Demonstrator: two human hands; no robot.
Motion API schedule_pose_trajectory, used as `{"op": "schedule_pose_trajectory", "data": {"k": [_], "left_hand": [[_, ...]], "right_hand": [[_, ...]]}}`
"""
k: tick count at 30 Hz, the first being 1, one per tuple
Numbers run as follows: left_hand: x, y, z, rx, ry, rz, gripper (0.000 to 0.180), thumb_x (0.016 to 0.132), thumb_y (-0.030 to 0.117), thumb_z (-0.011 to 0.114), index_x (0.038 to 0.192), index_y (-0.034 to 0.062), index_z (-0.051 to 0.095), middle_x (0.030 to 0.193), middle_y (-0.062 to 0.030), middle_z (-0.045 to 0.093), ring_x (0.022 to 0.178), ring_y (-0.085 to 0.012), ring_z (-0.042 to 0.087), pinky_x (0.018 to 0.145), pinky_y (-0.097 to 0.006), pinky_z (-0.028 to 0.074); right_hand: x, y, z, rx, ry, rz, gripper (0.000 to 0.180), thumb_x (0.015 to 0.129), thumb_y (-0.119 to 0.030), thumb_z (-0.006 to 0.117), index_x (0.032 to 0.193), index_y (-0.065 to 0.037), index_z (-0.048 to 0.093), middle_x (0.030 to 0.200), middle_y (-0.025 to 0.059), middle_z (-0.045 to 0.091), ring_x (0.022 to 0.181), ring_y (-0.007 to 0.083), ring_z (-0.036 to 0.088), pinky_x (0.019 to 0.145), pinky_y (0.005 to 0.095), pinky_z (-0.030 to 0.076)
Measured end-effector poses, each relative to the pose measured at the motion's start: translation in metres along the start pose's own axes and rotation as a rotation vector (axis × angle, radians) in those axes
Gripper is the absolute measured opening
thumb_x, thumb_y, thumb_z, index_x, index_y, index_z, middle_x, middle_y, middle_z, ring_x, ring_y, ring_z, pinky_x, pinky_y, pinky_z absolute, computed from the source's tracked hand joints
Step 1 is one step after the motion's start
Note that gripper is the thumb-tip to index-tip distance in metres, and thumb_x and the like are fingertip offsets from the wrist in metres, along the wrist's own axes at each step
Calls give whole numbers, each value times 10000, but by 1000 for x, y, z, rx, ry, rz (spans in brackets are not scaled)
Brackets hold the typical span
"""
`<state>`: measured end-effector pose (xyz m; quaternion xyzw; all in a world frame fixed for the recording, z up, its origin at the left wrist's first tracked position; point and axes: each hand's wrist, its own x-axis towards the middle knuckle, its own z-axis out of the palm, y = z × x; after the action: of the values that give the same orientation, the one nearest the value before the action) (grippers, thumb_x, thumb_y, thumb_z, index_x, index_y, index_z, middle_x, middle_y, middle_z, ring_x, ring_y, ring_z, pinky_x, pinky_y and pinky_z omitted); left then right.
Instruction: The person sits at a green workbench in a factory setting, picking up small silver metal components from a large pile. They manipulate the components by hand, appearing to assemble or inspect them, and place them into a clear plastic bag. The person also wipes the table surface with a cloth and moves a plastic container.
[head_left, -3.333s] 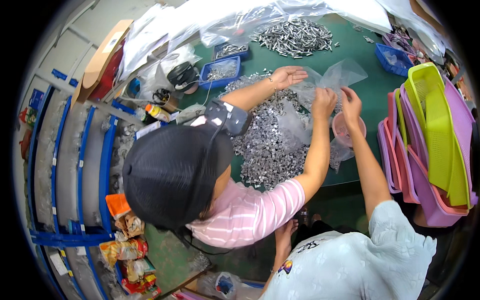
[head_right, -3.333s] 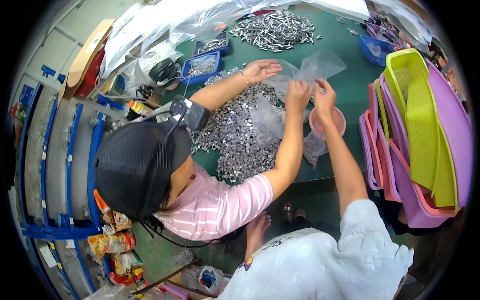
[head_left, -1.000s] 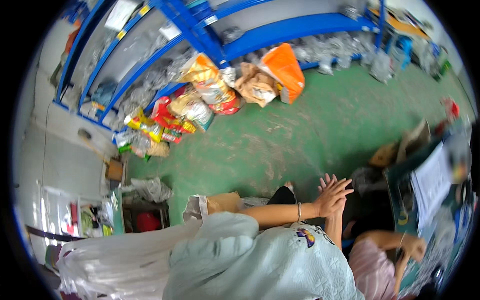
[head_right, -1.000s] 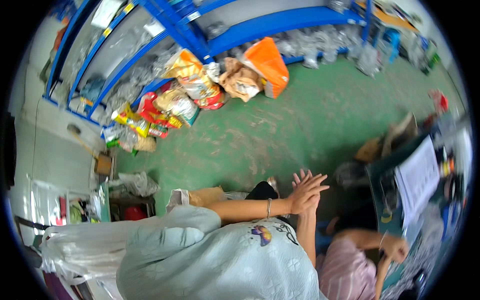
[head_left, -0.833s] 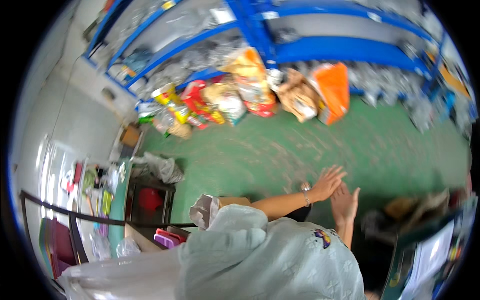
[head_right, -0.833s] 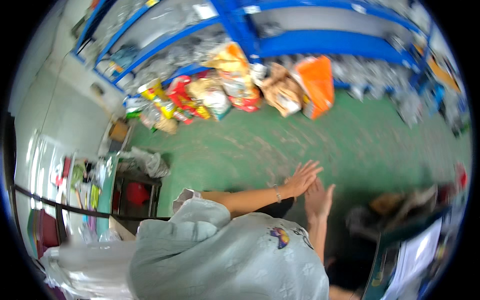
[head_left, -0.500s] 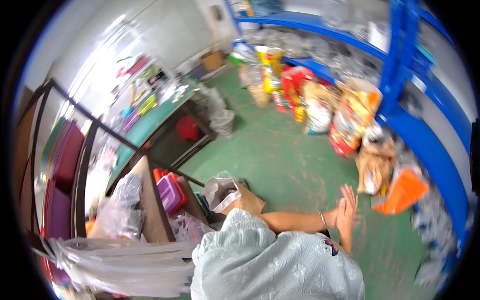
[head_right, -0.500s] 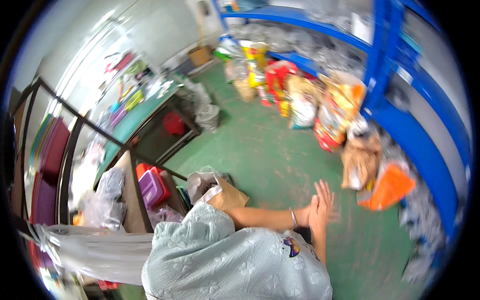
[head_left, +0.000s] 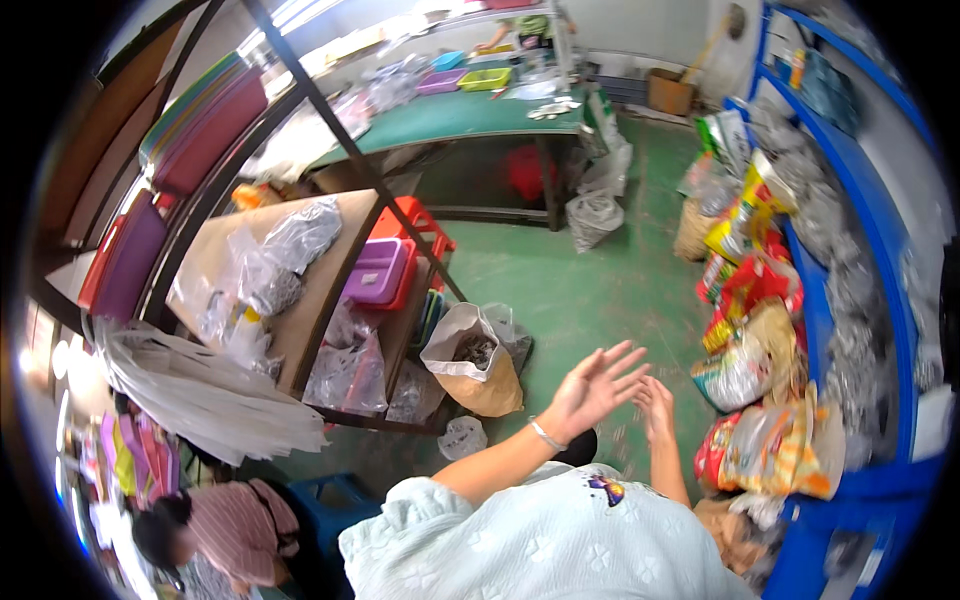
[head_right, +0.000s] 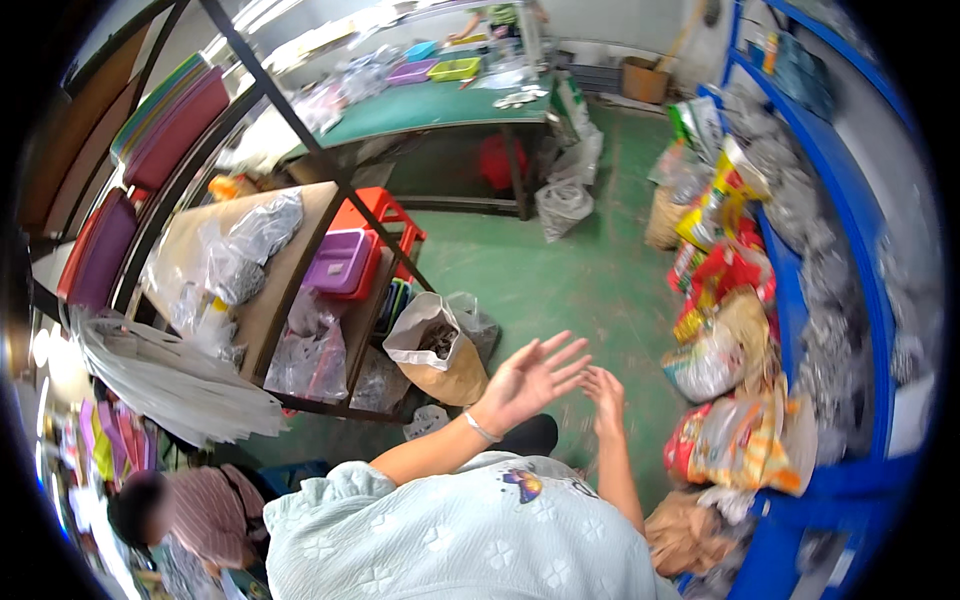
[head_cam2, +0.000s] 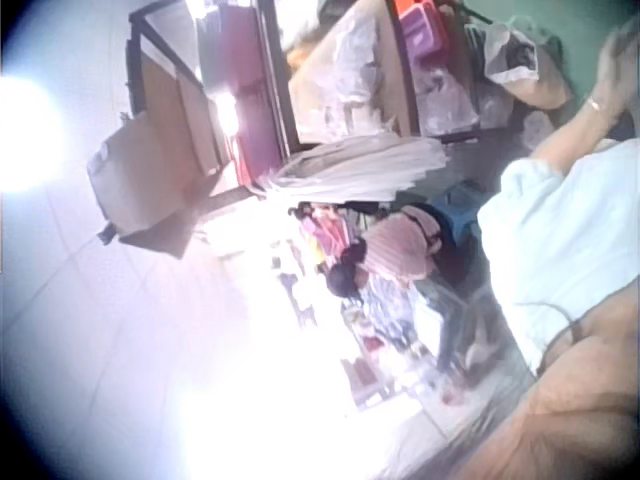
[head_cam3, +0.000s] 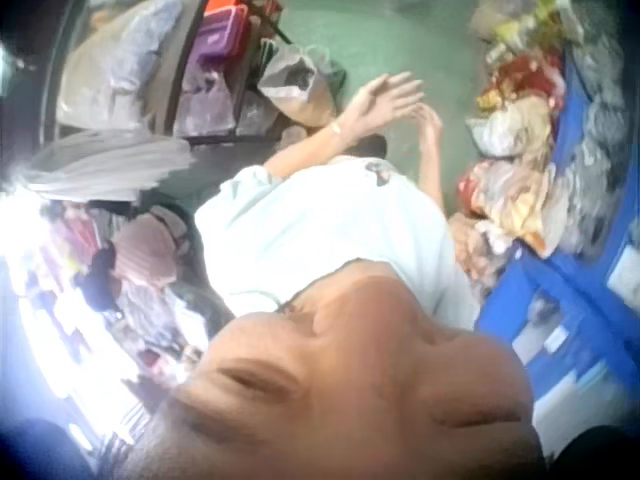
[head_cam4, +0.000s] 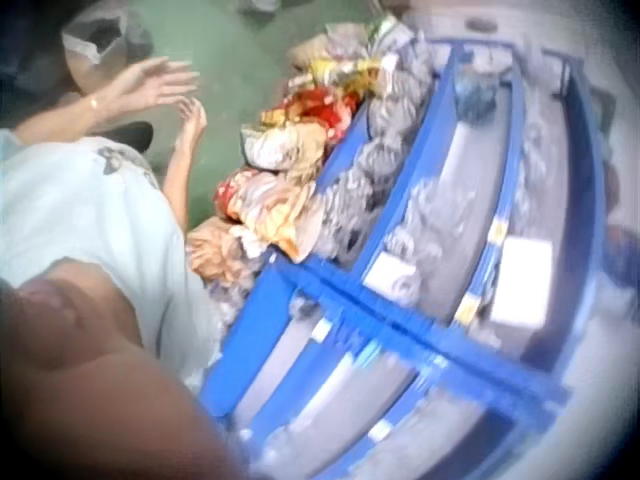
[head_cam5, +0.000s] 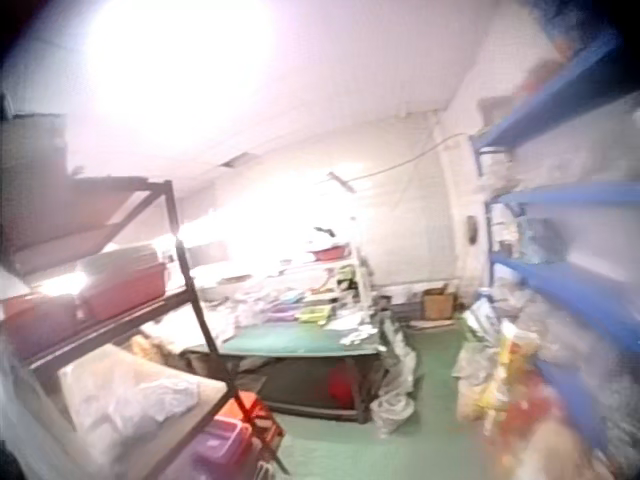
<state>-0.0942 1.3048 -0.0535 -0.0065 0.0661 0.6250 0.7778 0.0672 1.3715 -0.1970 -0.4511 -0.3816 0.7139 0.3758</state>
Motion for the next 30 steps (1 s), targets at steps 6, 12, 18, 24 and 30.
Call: {"op": "schedule_pose_trajectory", "data": {"k": [6,12,18,24,30], "left_hand": [[68,92,-60,-59,279,367,463,891,234,428,1306,46,343,1365,-148,340,1224,-306,370,1031,-432,299],[165,187,-99,58,222,451,476,904,375,377,1305,120,374,1365,-91,350,1226,-245,359,1004,-398,290],[221,301,-33,87,272,419,496,918,292,397,1348,65,301,1407,-120,287,1279,-290,295,1049,-392,263],[272,448,-85,-2,428,716,498,890,174,431,1352,47,296,1420,-131,258,1282,-306,294,1050,-410,278],[336,597,-142,12,709,744,526,819,153,516,1309,52,357,1384,-131,302,1239,-334,333,1020,-416,306]], "right_hand": [[105,-81,128,-149,-180,-128,225,902,-197,483,1006,-21,576,930,86,616,785,155,587,707,266,455],[216,-120,236,-638,-690,-933,215,775,-196,553,921,-52,617,931,113,608,950,296,544,913,438,333],[413,-133,285,-865,-437,-692,288,875,-230,441,881,-1,615,913,150,626,885,305,567,881,413,369],[662,-118,329,-986,-230,-713,297,777,-127,590,1044,-11,534,960,148,584,907,302,542,824,382,426],[893,-165,428,-1345,173,-721,545,748,-231,652,1227,-82,437,1197,135,436,1108,319,397,905,443,348]]}}
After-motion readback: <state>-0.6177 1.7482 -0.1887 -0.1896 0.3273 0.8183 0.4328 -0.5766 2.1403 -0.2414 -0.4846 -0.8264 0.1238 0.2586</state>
